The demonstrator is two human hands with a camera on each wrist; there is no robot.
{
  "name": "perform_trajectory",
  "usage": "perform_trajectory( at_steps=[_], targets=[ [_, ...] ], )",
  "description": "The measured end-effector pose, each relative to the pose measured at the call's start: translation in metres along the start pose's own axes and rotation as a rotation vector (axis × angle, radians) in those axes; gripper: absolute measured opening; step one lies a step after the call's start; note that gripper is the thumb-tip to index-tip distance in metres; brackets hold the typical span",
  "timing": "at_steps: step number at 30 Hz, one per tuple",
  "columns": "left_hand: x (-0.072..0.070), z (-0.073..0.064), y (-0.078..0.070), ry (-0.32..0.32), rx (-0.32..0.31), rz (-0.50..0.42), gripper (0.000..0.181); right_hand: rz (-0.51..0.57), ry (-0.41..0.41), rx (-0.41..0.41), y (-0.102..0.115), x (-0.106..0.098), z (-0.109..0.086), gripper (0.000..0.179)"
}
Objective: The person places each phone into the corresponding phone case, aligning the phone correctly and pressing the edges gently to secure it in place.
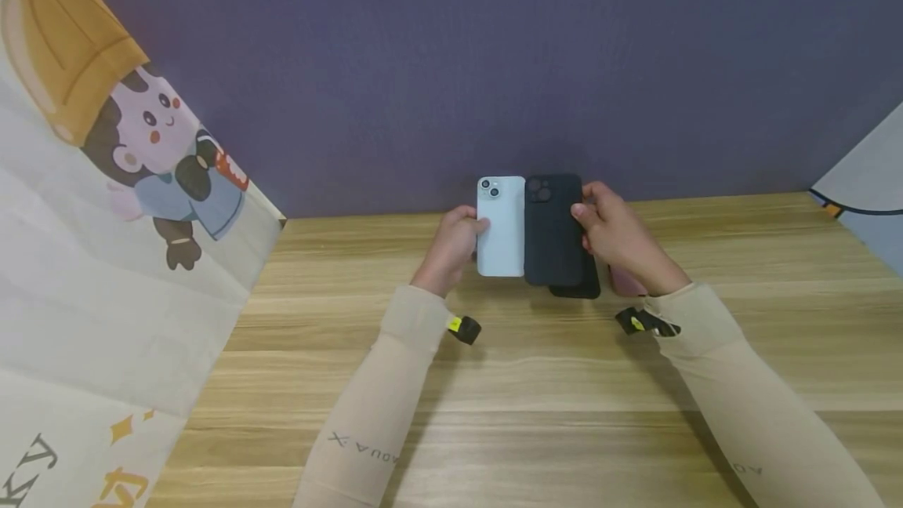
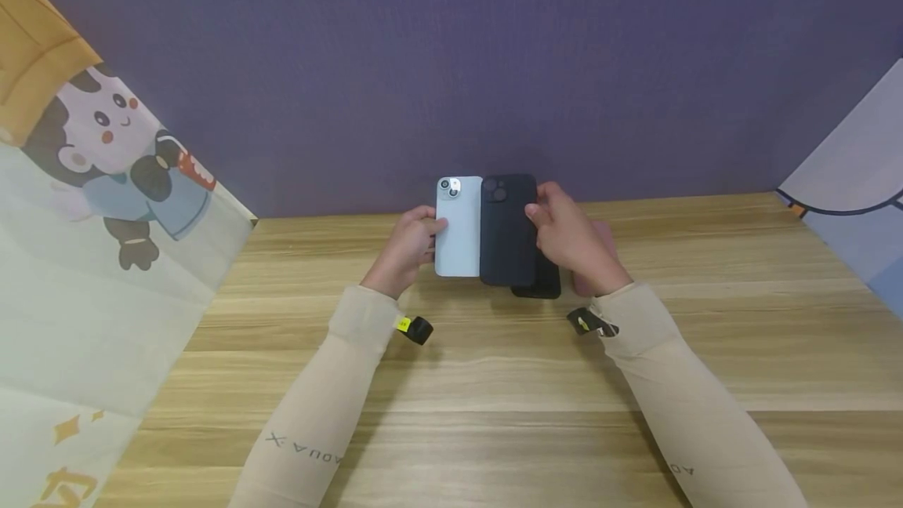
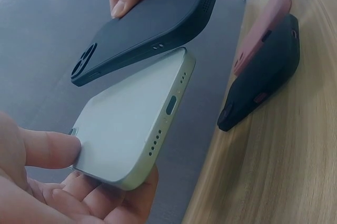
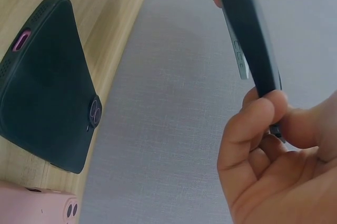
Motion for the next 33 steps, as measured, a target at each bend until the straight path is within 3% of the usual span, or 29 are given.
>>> perform_trajectory(
  at_steps=[33],
  targets=[
    [0.012, -0.003, -0.002, 0.023, 0.009, -0.005, 0.013, -0.017, -0.012, -0.011, 0.005, 0.003, -0.001, 0.036]
  ],
)
Point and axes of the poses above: each hand's wrist, its own z-axis towards the middle knuckle, its own x-axis out of the palm, y = z × x, the point moved 9 cm from there along z, towards the middle knuckle, and after that the axes turned 7 degrees about -x, right-handed, at the moved point
